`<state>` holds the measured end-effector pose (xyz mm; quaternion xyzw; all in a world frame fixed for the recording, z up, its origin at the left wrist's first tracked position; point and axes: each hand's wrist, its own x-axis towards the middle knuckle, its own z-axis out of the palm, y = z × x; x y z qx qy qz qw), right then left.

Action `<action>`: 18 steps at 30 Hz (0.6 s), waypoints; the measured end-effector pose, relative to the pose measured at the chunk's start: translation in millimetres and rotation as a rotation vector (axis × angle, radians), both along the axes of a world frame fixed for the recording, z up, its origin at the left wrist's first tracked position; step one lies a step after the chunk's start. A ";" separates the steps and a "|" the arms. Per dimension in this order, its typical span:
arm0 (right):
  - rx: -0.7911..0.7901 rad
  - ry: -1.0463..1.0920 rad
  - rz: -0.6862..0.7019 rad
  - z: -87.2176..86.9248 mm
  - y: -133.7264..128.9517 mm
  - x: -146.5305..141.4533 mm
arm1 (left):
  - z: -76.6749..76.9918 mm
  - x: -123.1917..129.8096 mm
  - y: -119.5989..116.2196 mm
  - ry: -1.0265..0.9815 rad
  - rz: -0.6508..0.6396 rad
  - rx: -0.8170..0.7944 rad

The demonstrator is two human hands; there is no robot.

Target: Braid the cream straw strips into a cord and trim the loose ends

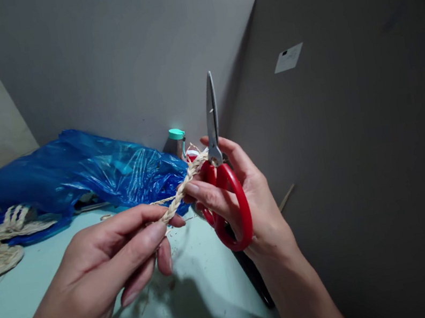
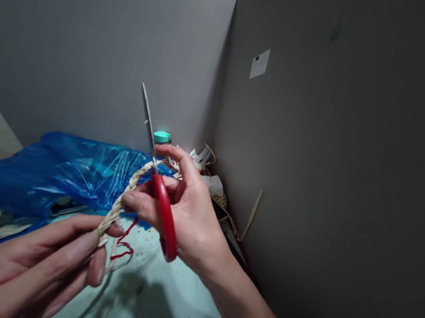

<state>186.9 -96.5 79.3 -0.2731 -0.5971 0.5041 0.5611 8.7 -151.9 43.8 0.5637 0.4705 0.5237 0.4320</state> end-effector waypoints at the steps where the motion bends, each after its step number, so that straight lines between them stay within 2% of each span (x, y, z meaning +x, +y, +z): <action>1: 0.006 0.014 -0.003 0.3 0.2 0.6 | -0.6 -1.0 -0.7 -0.014 -0.027 -0.038; 8: 0.009 0.140 -0.051 3.8 3.5 3.3 | 4.4 3.3 -9.1 0.075 0.056 -0.137; 14: -0.037 0.192 -0.070 4.4 1.1 2.5 | 14.4 11.8 -14.8 0.204 0.133 -0.041; 18: -0.029 0.197 -0.104 3.9 2.1 3.2 | 11.6 7.1 -11.9 0.273 0.119 -0.021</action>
